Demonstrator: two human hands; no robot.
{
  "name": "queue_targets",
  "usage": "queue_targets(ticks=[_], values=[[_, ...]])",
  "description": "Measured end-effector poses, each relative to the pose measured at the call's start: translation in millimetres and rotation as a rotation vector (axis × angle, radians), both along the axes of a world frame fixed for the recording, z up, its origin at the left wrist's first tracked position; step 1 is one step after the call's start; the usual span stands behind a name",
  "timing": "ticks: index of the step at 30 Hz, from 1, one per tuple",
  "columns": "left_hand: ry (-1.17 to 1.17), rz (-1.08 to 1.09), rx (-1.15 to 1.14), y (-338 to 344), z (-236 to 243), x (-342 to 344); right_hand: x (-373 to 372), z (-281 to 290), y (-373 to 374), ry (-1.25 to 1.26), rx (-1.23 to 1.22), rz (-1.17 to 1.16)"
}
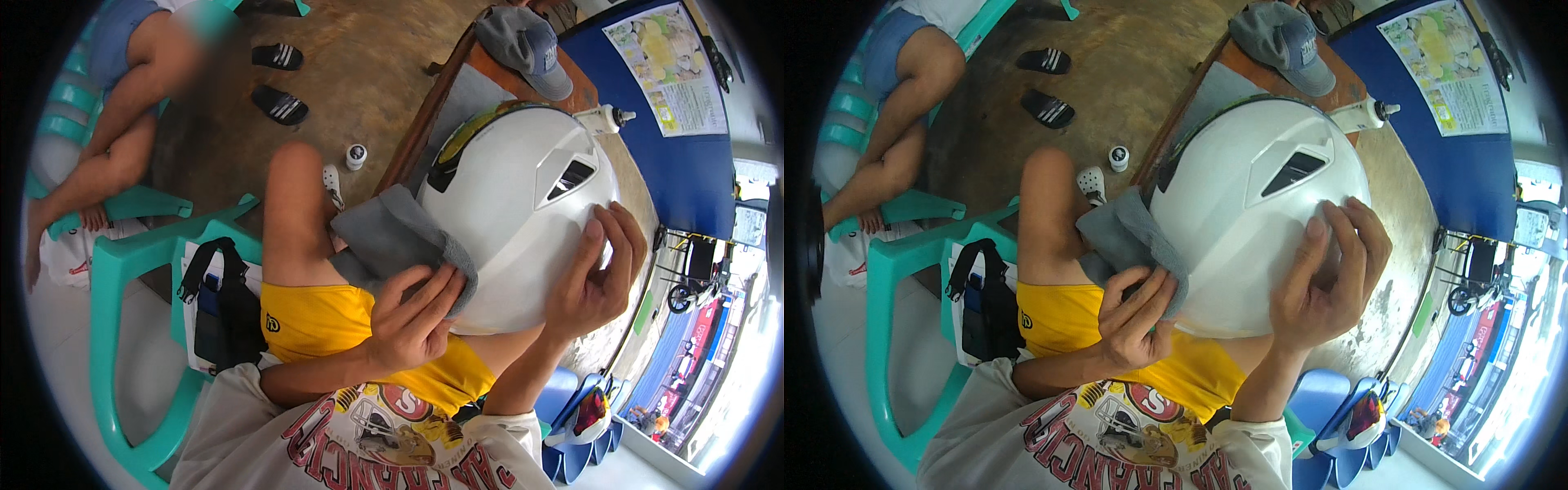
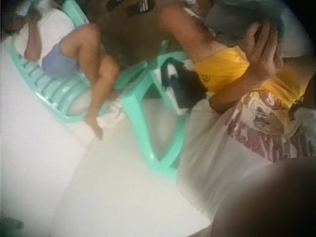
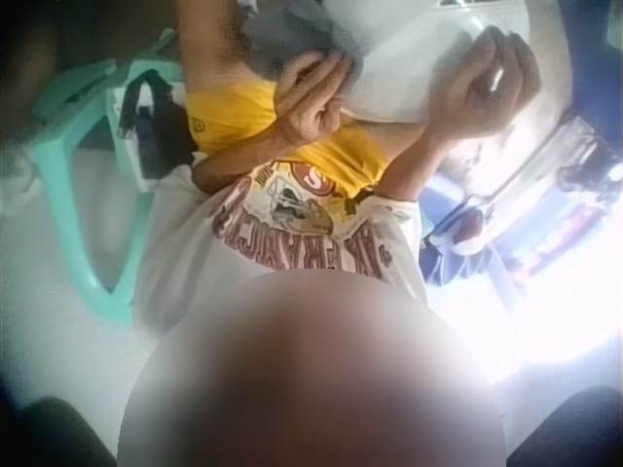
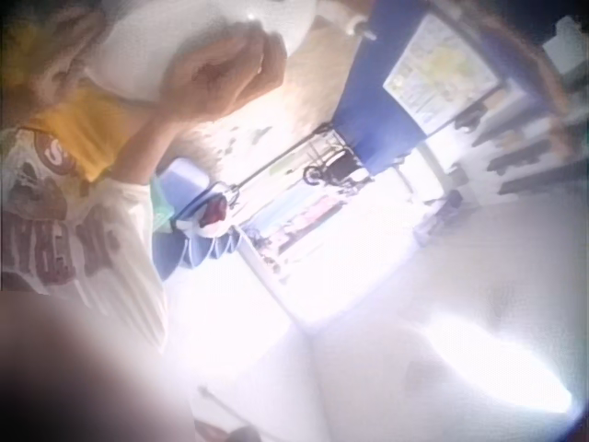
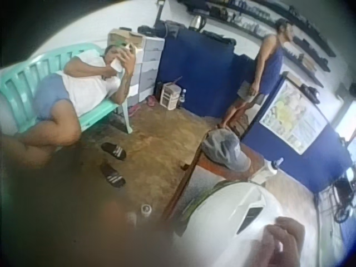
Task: The person applies liquid from a squeeze bottle onto a white motorcycle helmet and wipes the shell and visor with a gray cloth. They rotate the helmet to clean multiple sides and the tinted visor, then set the helmet down on a table.
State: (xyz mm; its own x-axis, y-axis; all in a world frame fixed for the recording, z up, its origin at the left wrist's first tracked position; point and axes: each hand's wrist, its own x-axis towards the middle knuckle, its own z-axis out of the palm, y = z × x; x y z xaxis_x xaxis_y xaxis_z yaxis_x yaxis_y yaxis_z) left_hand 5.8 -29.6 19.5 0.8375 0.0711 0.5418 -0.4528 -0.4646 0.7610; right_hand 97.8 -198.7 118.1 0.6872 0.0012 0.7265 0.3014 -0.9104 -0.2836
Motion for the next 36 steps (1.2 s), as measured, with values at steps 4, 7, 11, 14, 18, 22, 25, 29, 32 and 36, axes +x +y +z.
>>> queue_targets(ticks=[4, 7, 11, 14, 18, 22, 25, 29, 32, 36], values=[[0.009, -0.045, 0.172, 0.4, -4.5, -3.9, 0.0, -1.3, -1.9, 0.002, 0.038, 0.009], [-0.079, -0.053, 0.281, 7.2, -9.5, -8.5, 0.6, -1.7, -1.3, 0.003, 0.033, 0.014], [-0.115, -0.044, 0.347, 7.6, -17.8, -9.2, 0.5, -0.3, 2.6, -0.002, 0.009, 0.005], [-0.123, -0.025, 0.359, 3.6, -22.0, -9.4, -0.4, 2.6, 4.7, 0.06, 0.084, -0.016], [-0.076, -0.05, 0.373, 2.9, -21.6, -15.5, 0.6, 6.5, 3.0, 0.096, 0.041, 0.019], [-0.109, -0.006, 0.393, 0.4, -19.8, -16.4, 2.9, 7.4, 0.0, 0.045, -0.055, 0.069], [-0.005, -0.033, 0.43, -3.2, -14.8, -14.7, 1.5, 6.8, -0.3, 0.073, -0.049, 0.07], [-0.053, -0.013, 0.452, -0.1, -3.4, -17.5, 1.7, 6.0, 0.1, 0.004, -0.052, 0.098], [-0.069, 0.018, 0.438, -2.9, -7.9, -15.9, 3.7, 6.1, -0.4, 0.077, 0.009, 0.057], [0.022, 0.004, 0.372, -5.9, -25.1, -21.9, 5.3, 5.9, -1.3, 0.072, -0.036, 0.039]])
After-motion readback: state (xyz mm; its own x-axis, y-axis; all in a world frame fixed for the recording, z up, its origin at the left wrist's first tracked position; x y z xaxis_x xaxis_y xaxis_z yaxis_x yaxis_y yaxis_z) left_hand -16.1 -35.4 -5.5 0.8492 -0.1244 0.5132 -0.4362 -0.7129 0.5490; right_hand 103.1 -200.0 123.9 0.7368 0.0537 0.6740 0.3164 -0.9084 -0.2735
